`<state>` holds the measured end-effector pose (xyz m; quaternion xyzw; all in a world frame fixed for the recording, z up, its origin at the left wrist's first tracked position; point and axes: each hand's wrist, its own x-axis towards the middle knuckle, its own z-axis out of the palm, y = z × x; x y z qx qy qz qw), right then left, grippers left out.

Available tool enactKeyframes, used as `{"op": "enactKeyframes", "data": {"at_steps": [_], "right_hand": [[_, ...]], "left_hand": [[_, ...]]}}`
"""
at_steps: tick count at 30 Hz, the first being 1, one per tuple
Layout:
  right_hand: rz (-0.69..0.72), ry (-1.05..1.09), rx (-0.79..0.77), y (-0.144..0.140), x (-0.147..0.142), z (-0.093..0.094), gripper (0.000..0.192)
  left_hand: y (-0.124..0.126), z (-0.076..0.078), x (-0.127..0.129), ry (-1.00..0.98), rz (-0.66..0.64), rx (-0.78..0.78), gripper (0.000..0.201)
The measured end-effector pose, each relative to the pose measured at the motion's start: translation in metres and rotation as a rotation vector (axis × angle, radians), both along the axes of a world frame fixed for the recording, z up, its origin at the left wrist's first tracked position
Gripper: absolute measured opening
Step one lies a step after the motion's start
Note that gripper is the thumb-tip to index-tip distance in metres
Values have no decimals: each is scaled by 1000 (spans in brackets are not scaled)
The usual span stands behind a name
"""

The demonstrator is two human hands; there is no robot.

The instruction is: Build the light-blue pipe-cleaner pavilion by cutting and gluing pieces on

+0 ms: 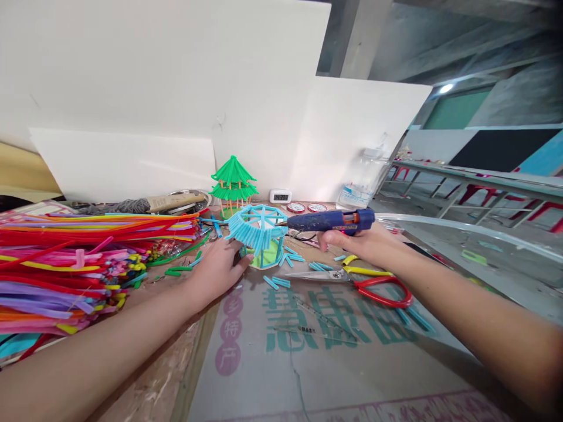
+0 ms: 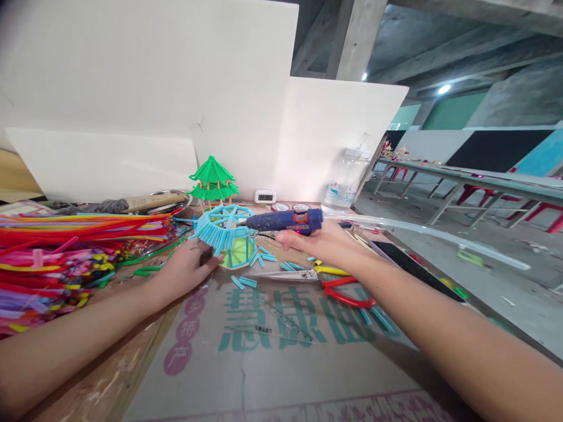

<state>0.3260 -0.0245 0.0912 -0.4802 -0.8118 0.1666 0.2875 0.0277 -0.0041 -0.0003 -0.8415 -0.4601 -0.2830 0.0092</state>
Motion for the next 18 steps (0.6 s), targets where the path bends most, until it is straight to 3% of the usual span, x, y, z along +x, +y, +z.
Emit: {"op": "enactKeyframes", "data": {"at_steps": [5,8,13,18], "right_hand": [[-3,-42,6,-3,-6,5,45],[-20,-18,-35,-8,-13,8,38],[-27,80,50,-13,-19,7,22],[43,84,6,-15,-23,9,33]], "left_hand": [[-1,1,0,11,12,-19,27],[-2,2,1,4,2,-13,26],[-2,3,1,14,13,-14,26],[-1,2,1,20,24,-19,26]]}}
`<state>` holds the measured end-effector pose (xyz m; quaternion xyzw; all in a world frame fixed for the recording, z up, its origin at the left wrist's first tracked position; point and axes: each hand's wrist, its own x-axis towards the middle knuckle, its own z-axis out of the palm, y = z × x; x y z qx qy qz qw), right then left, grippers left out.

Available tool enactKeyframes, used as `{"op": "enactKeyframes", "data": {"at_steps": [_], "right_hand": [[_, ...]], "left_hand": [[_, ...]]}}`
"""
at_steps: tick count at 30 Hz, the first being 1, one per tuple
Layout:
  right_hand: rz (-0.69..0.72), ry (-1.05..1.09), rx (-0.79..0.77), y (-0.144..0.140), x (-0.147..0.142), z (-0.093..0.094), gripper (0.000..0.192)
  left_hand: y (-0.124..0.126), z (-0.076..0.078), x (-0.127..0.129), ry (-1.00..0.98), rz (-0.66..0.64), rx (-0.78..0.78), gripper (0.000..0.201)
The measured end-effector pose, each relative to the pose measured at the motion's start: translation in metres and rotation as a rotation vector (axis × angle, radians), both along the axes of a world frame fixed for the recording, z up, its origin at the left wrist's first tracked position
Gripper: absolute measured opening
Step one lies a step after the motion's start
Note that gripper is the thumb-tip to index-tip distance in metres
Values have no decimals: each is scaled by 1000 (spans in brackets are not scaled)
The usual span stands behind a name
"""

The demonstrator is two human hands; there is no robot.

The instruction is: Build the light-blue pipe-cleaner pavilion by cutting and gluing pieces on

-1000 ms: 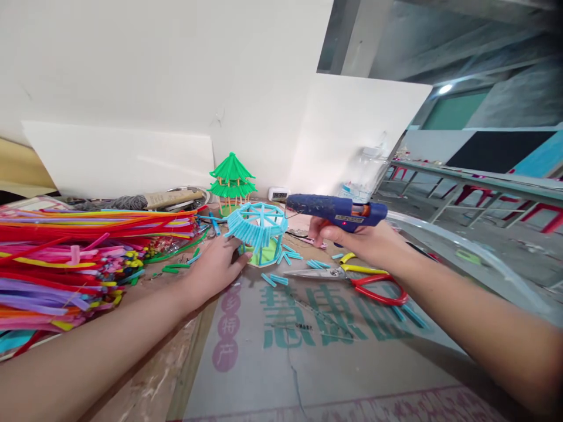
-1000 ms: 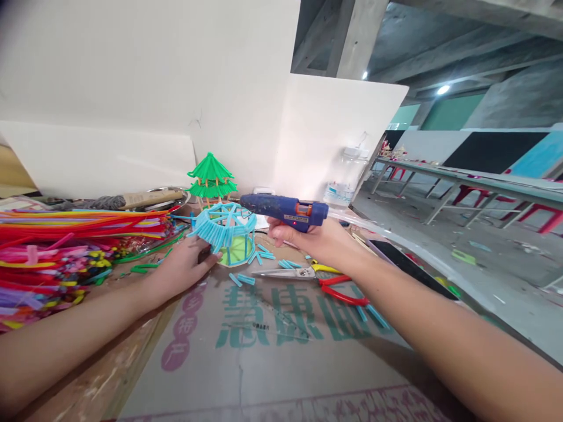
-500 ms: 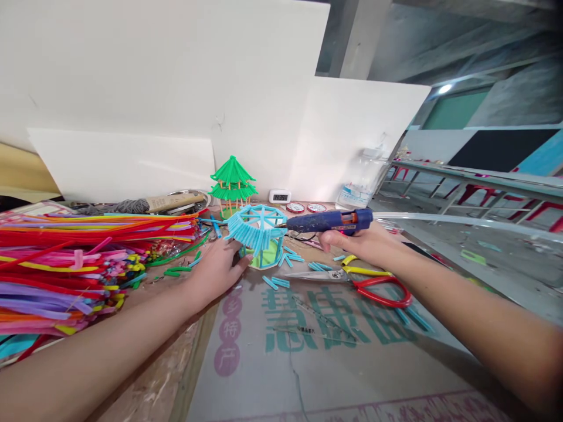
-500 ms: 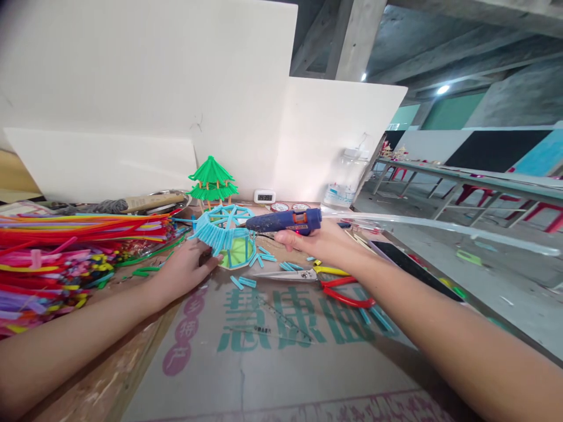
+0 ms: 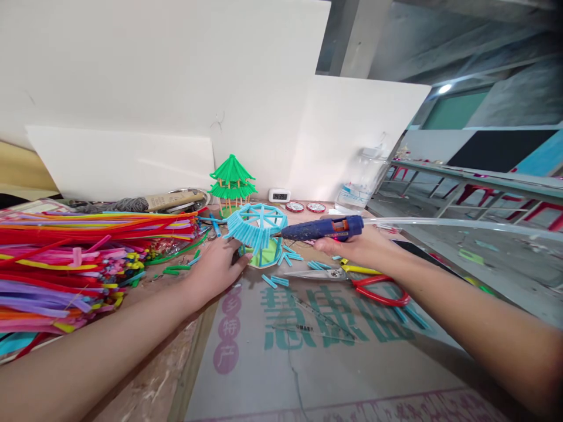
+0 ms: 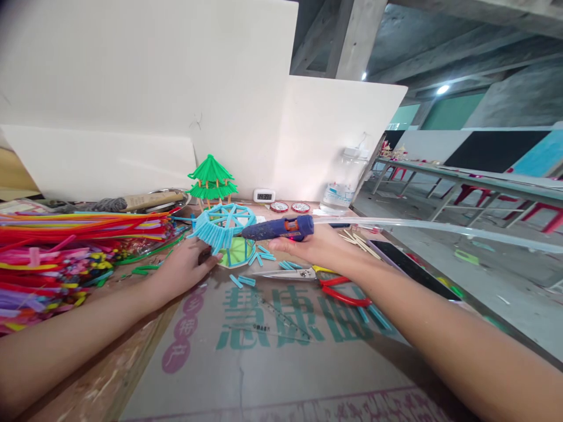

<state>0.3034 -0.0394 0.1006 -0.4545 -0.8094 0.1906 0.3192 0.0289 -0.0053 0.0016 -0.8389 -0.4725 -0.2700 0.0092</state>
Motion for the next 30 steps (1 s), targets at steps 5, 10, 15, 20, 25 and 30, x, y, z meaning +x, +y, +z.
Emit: {"op": "enactKeyframes", "data": {"at_steps": [5,10,15,20,25,30], "right_hand": [[25,-33,11,-2,2,1,35],[-9,-52,-25,-2,3,-1,38],[-13,-76,0,-2,1,0,35],[1,-85,-4,-1,2,-1,36],[40,-101,35,1,4,-2,39],[55,-87,40,1,3,-2,39]], "left_hand": [[1,-1,-1,4,-3,5,26],[0,-1,0,22,14,3,26],[0,0,0,14,0,1,26],[0,0,0,16,10,-10,25],[1,-1,-1,23,14,-16,25],[2,-1,-1,17,10,-17,25]]}}
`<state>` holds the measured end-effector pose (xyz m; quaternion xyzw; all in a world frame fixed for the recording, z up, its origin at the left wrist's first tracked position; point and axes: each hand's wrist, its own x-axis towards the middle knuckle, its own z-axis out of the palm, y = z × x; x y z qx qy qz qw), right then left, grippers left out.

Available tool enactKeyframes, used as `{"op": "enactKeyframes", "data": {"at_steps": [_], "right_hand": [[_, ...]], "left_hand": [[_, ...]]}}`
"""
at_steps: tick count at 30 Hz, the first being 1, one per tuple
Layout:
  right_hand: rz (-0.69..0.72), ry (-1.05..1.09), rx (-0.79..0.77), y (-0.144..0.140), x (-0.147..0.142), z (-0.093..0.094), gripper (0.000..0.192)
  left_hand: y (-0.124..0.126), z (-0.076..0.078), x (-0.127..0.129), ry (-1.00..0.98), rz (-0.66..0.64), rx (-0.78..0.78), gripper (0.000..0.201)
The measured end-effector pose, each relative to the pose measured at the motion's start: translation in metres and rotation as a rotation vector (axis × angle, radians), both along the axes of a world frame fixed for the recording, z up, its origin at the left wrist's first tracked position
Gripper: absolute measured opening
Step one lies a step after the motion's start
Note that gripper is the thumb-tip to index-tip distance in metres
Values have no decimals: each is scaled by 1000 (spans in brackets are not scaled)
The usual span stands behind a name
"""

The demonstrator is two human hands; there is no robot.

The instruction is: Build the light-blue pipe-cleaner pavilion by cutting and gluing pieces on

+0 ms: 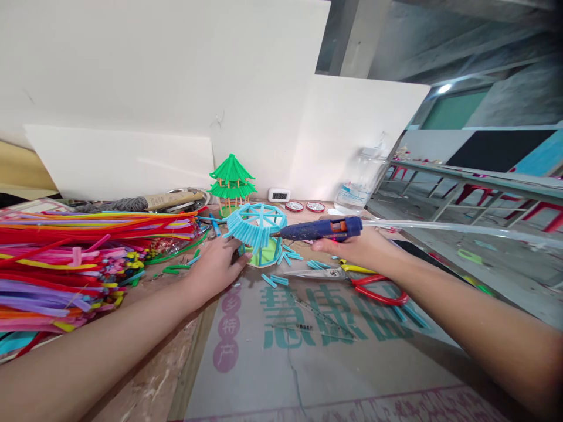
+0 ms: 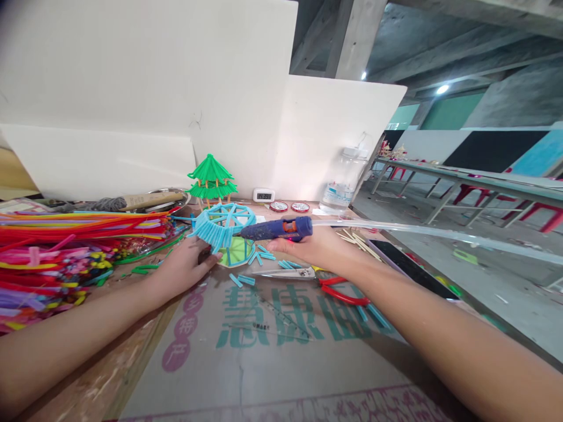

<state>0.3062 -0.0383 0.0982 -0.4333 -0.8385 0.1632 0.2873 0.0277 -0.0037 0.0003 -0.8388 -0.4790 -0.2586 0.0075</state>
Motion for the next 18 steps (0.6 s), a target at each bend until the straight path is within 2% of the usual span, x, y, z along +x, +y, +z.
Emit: {"op": "enactKeyframes", "data": {"at_steps": [5,14,18], "right_hand": [[-33,-5,9,-2,-2,2,37],[-253,-28,59,0,-2,-1,23],[-260,-33,46,2,-2,-2,26]], "left_hand": [[0,1,0,-4,-11,6,25],[-3,3,1,-39,-41,34,25],[-2,2,1,-12,-17,37,26]]}}
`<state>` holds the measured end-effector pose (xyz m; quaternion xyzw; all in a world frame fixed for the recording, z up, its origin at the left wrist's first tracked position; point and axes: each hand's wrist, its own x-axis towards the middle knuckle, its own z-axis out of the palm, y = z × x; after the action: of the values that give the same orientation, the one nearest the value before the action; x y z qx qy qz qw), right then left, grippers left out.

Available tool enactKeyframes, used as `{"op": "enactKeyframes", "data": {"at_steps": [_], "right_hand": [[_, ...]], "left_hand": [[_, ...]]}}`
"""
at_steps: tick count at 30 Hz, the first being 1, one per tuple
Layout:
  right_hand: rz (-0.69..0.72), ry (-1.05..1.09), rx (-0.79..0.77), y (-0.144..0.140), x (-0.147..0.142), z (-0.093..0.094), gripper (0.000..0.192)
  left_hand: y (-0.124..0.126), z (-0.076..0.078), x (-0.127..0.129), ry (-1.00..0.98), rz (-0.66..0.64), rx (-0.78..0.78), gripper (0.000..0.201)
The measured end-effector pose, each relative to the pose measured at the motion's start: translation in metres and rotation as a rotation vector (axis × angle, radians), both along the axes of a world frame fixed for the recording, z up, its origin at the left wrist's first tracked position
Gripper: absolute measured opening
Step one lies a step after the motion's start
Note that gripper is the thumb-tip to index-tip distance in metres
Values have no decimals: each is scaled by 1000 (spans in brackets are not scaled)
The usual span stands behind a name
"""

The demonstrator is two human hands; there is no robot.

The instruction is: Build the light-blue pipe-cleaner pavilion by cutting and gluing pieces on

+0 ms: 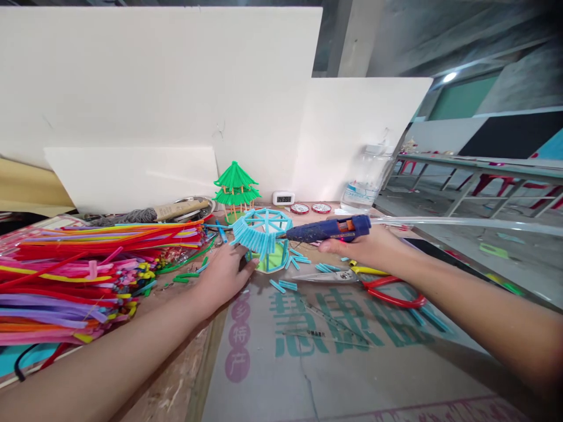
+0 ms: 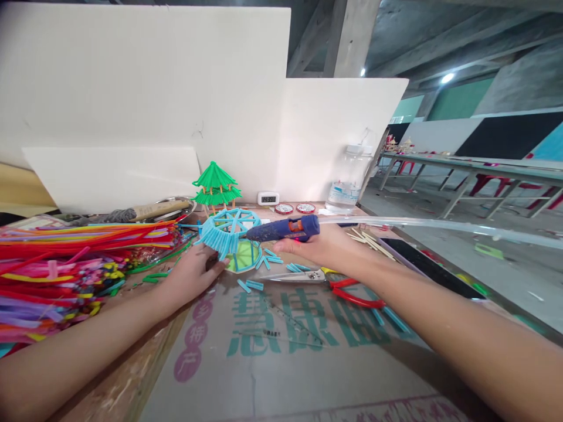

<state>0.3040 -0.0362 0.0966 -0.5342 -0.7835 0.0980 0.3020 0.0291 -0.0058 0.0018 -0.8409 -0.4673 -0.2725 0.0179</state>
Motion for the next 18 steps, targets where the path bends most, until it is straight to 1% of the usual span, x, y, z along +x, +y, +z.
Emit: {"op": "enactKeyframes", "data": {"at_steps": [6,11,16,18], "right_hand": [[17,40,4,-1,0,2,25],[34,101,9,-3,-2,4,27],[73,144,6,-3,-5,6,32],[76,135,12,-2,-4,5,30]], "left_hand": [[2,0,0,-14,-19,0,24],[0,0,0,1,9,-21,25],[1,0,0,-28,-30,4,23],[1,0,0,-32,-33,11,22]]}}
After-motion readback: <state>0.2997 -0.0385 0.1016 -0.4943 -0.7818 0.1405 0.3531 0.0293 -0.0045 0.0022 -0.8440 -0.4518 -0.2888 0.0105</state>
